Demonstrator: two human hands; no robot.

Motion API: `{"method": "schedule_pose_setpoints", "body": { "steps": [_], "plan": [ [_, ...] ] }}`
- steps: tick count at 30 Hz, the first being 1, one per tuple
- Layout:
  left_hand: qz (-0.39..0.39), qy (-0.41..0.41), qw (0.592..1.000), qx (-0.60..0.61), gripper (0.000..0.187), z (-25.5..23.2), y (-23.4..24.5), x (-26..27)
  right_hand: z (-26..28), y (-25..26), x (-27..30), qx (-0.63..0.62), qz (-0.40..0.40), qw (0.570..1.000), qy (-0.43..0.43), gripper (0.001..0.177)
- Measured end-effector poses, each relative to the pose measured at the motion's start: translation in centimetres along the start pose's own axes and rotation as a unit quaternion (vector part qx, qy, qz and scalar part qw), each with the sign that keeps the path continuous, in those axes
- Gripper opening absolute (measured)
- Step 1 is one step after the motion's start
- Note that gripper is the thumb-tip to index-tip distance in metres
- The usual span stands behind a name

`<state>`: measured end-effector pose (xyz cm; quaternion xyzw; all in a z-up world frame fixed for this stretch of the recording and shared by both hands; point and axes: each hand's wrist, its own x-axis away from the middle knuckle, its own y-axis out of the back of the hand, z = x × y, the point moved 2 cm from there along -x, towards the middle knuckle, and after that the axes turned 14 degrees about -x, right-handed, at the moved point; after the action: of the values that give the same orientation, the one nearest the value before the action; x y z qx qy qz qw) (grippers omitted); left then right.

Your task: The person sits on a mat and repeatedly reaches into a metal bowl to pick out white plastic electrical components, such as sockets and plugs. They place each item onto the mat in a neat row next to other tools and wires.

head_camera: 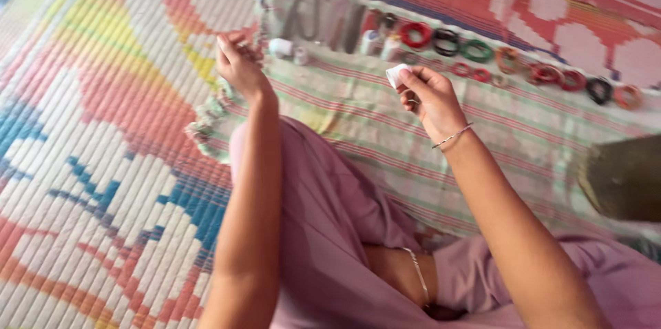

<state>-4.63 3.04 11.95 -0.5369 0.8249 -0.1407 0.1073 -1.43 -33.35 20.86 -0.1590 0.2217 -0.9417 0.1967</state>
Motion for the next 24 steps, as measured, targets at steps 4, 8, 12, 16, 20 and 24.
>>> {"method": "schedule_pose_setpoints", "body": {
  "steps": [4, 8, 12, 16, 20, 24],
  "plan": [
    [-0.097, 0.217, 0.959, 0.152, 0.054, 3.7, 1.9, -1.2, -5.0, -3.5, -4.4, 0.066, 0.016, 0.998, 0.0, 0.02],
    [-0.169, 0.326, 0.911, 0.19, 0.063, 5.5, 1.9, -0.8, -10.3, -4.7, -9.8, 0.097, 0.03, 0.994, 0.049, 0.019],
    [-0.169, 0.28, 0.926, 0.187, 0.065, 5.5, 0.9, -0.5, -14.2, -4.6, -15.6, 0.212, 0.024, 0.964, 0.155, 0.026],
    [-0.184, 0.27, 0.933, 0.148, 0.066, 5.0, 0.0, 0.2, -16.4, -4.1, -18.2, 0.301, -0.017, 0.928, 0.22, 0.029],
    [-0.175, 0.269, 0.936, 0.143, 0.064, 4.7, -0.5, 0.2, -17.4, -4.3, -18.5, 0.349, -0.038, 0.912, 0.213, 0.027],
    [-0.173, 0.278, 0.936, 0.132, 0.063, 4.5, -0.9, 0.4, -17.8, -5.0, -18.0, 0.355, -0.032, 0.905, 0.233, 0.027]
  ]
}}
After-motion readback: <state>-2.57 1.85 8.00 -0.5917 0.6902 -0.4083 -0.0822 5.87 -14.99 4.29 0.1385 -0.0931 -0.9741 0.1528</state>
